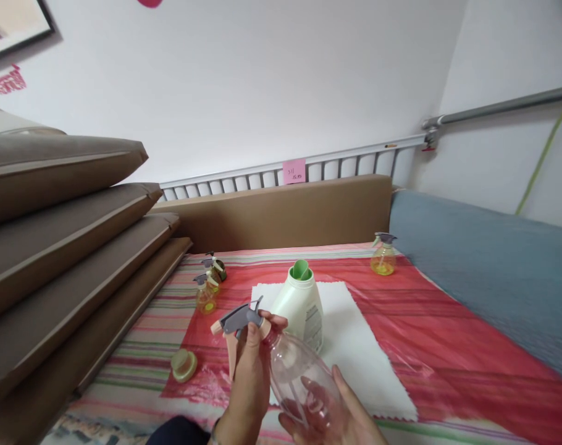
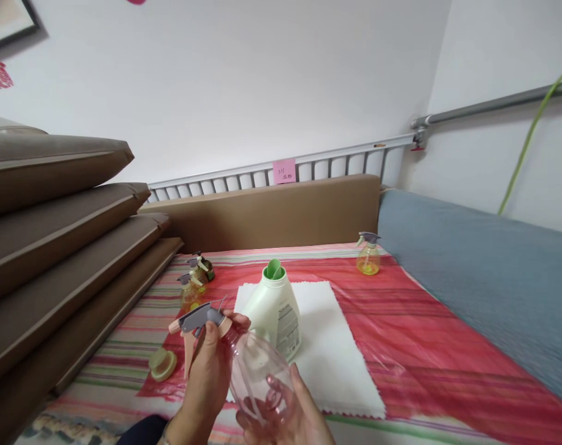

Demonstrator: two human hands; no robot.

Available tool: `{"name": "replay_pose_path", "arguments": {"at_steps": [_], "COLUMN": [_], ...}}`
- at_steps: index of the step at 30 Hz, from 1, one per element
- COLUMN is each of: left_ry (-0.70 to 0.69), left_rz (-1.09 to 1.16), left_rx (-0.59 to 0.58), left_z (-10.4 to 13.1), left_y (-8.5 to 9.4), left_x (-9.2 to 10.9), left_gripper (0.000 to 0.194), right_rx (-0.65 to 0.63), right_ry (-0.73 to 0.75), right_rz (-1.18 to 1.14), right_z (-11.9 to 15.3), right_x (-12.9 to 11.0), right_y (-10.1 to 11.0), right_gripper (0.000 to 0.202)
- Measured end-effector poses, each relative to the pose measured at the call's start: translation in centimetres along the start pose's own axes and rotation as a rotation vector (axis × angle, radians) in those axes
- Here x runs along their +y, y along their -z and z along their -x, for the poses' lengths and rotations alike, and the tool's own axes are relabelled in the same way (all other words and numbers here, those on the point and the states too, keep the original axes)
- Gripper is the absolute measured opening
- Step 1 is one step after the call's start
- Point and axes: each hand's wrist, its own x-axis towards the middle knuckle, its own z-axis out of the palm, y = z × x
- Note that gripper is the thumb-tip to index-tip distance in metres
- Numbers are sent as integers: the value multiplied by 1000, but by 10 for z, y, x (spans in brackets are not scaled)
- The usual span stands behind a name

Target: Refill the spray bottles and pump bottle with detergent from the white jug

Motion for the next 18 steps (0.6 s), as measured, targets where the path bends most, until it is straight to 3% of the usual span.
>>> {"name": "replay_pose_path", "arguments": {"at_steps": [7, 13, 16, 18], "left_ry": [65, -76, -30, 6], "left_rz": [-152, -172, -145, -118], "left_rx": [-62, -30, -59, -67], "left_z": [-2, -4, -7, -9], "left_y": [4, 2, 6, 9], "left_x": [1, 9, 11, 10], "left_gripper": [28, 25, 28, 29], "right_rx": [-6, -14, -36, -48], "right_ry": [-10, 40, 98, 128], "right_rz": [125, 168, 220, 230], "right_z": [-1, -3, -5, -9], "right_x": [-4, 3, 6, 7], "right_y": [4, 6, 13, 20], "right_gripper": [54, 66, 83, 79]}}
